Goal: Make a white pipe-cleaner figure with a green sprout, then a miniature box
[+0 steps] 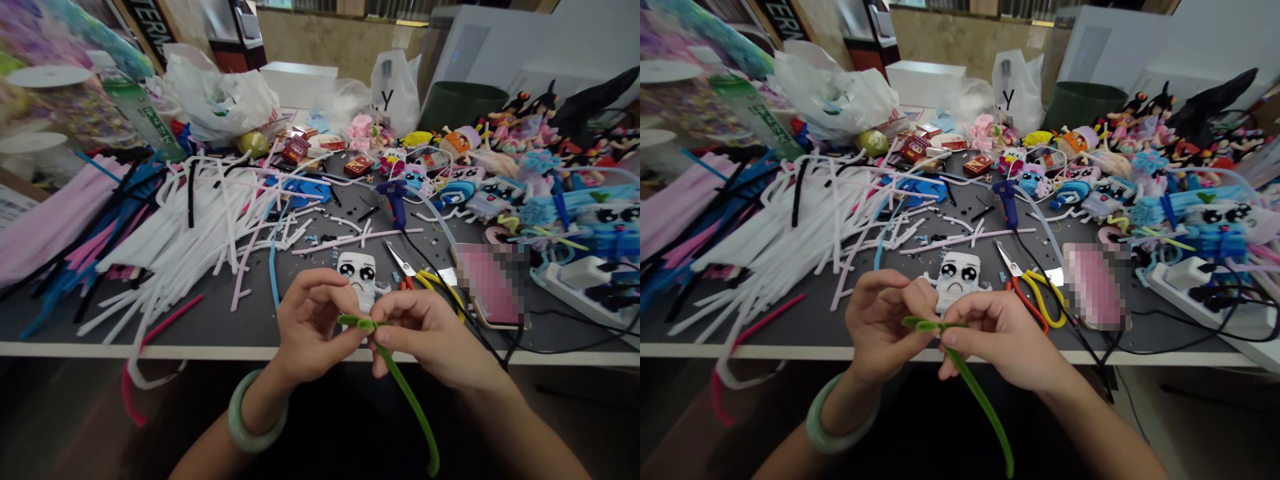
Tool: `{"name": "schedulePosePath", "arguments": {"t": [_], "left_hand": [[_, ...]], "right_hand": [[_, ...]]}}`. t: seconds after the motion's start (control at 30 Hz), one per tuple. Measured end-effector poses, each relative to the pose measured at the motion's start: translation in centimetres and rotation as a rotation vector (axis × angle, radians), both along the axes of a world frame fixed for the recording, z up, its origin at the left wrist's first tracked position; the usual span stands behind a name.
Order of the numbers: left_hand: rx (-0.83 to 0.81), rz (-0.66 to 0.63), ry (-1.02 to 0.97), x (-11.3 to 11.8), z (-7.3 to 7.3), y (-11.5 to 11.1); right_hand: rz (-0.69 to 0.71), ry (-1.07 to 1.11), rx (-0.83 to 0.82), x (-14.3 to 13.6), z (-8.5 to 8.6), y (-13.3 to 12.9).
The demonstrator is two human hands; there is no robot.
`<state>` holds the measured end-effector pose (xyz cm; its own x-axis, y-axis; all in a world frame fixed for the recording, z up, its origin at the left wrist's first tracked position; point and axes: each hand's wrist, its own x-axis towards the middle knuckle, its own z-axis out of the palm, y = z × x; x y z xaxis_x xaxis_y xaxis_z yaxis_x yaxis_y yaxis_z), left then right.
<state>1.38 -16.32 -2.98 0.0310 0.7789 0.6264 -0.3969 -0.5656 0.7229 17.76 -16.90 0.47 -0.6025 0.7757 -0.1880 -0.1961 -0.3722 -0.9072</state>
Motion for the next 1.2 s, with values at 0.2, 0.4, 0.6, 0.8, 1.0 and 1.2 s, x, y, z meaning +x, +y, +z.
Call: {"name": "schedulePosePath", "arguments": {"t": [0.2,0.4,0.6,0.8,1.0,1.2], "left_hand": [[-0.030,0.163,-0.047,1.0,-0.5,-0.3],[-0.341,0.207,-0.179,2.6,-1.0,-1.2],[-0.610,0.134,-0.231,2.8,-1.1,-1.1],[-0.577,0.075,-0.207,2.3,-1.5,-0.7],[-0.536,0.016,-0.198,1.9,-1.7,-0.4],[-0.508,-0.006,-0.118,0.6,-1.2,0.4]], "right_hand": [[-0.284,-0.368,0.519,-0.6,0.8,-1.0],[-0.554,-0.747,1.227,-0.9,-0.6,-1.6],[-0.587,-0.750,1.267,-0.7,-1.4,-1.1],[-0.453,-0.246,0.476,-0.9,-1.1,0.2],[-0.465,-0.149,0.300,-1.0,-1.6,1.2],[-0.457,-0.160,0.263,-1.2,-1.6,1.4]]}}
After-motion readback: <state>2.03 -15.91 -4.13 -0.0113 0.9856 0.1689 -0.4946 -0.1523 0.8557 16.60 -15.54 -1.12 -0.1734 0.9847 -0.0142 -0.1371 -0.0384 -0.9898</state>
